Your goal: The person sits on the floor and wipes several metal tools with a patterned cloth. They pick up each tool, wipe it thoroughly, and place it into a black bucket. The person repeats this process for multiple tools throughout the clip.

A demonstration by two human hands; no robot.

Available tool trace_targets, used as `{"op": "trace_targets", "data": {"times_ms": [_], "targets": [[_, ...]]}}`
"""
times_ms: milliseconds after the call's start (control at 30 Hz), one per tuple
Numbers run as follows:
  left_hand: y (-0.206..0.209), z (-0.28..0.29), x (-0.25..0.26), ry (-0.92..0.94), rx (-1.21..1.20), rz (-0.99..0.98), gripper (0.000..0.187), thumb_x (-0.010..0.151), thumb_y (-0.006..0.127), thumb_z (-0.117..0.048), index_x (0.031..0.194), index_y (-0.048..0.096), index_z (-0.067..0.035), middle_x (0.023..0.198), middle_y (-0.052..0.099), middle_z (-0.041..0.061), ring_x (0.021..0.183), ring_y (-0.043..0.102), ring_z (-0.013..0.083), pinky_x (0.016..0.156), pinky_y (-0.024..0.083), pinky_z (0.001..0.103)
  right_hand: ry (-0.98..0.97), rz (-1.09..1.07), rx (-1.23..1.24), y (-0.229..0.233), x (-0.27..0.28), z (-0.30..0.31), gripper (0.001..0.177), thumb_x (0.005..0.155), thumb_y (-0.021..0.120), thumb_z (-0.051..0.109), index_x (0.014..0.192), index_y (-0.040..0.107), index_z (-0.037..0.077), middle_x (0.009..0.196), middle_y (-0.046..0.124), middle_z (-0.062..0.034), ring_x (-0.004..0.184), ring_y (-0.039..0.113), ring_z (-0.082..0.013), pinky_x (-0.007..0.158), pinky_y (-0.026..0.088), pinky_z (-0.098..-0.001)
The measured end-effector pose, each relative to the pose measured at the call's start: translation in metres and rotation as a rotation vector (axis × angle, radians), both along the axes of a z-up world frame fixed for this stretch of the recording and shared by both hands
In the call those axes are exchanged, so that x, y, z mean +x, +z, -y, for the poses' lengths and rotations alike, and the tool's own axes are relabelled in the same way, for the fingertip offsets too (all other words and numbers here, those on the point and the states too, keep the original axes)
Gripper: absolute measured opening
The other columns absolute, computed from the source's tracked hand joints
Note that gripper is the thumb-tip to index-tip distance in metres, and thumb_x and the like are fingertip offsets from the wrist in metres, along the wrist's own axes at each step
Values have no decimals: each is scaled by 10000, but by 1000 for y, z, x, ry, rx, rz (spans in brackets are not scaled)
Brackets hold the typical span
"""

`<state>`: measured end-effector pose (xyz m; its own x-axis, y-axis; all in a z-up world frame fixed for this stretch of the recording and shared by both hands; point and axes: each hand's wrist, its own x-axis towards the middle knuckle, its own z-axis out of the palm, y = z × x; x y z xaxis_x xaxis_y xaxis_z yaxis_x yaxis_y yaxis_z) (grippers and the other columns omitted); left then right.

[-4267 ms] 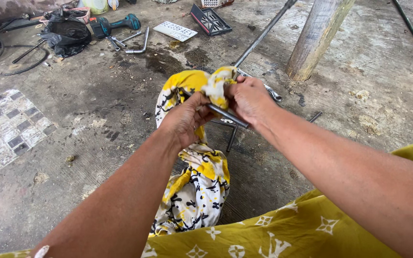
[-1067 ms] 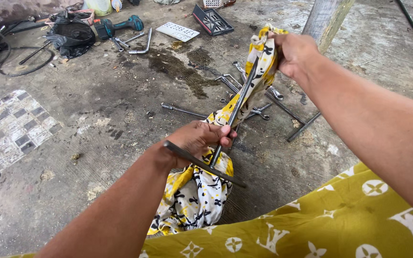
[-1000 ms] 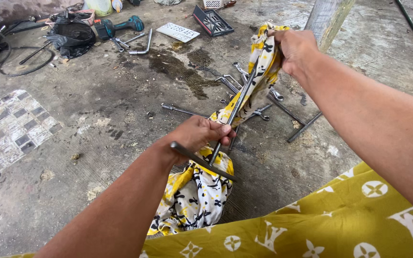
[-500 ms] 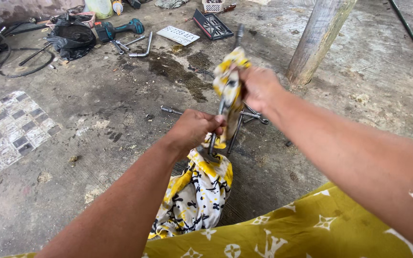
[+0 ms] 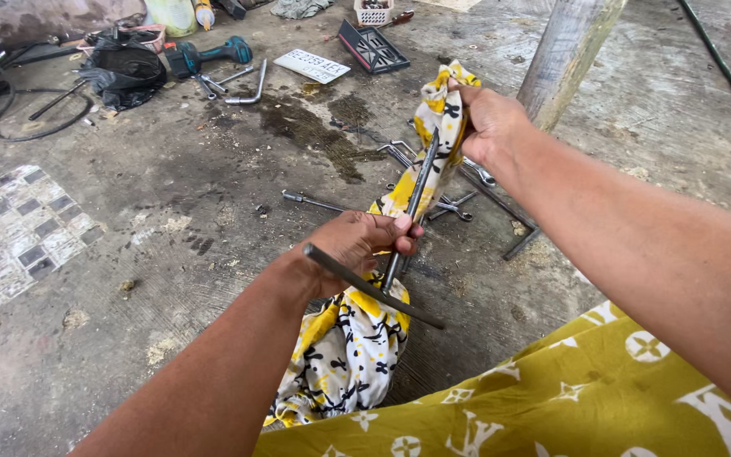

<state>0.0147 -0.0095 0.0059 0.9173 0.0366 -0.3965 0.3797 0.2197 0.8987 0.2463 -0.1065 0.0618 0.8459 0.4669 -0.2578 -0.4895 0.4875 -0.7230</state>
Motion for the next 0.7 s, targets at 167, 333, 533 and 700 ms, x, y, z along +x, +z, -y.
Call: {"op": "trace_targets", "data": {"times_ms": [167, 333, 533, 700], "targets": [[-12, 7, 0, 84, 322, 16, 273, 991, 617, -304, 985, 764, -74, 929, 774, -15, 995, 637, 66, 1042, 342, 320, 139, -32, -68, -5, -32, -1, 288, 1053, 533, 158, 1188, 644, -71, 1042, 716, -190, 859, 726, -264, 852, 672, -447], [-26, -6, 9, 261, 15, 88, 223, 981, 679, -255, 1016, 785, -61, 954, 765, 50, 919, 657, 202, 1026, 483, 489, 444, 98, -401, -57, -83, -9, 266, 1049, 472, 183, 1146, 607, -26, 887, 672, -165, 712, 636, -256, 561, 523, -423], [12, -47, 0, 35, 641, -316, 211, 951, 666, -198, 1090, 778, -87, 1169, 756, 84, 1144, 672, 259, 1106, 354, 540, 488, 441, -432, -77, -90, -11, 165, 934, 693, 38, 1079, 734, -30, 830, 745, -89, 643, 644, -129, 556, 541, -279], [38, -69, 1, 466, 611, -134, 349, 1045, 541, -314, 1169, 767, -78, 1306, 649, 70, 1254, 530, 260, 1150, 344, 501, 556, 550, -552, -62, -101, -6, 257, 866, 761, 68, 1114, 754, 4, 851, 779, -110, 614, 687, -131, 580, 588, -276]]}}
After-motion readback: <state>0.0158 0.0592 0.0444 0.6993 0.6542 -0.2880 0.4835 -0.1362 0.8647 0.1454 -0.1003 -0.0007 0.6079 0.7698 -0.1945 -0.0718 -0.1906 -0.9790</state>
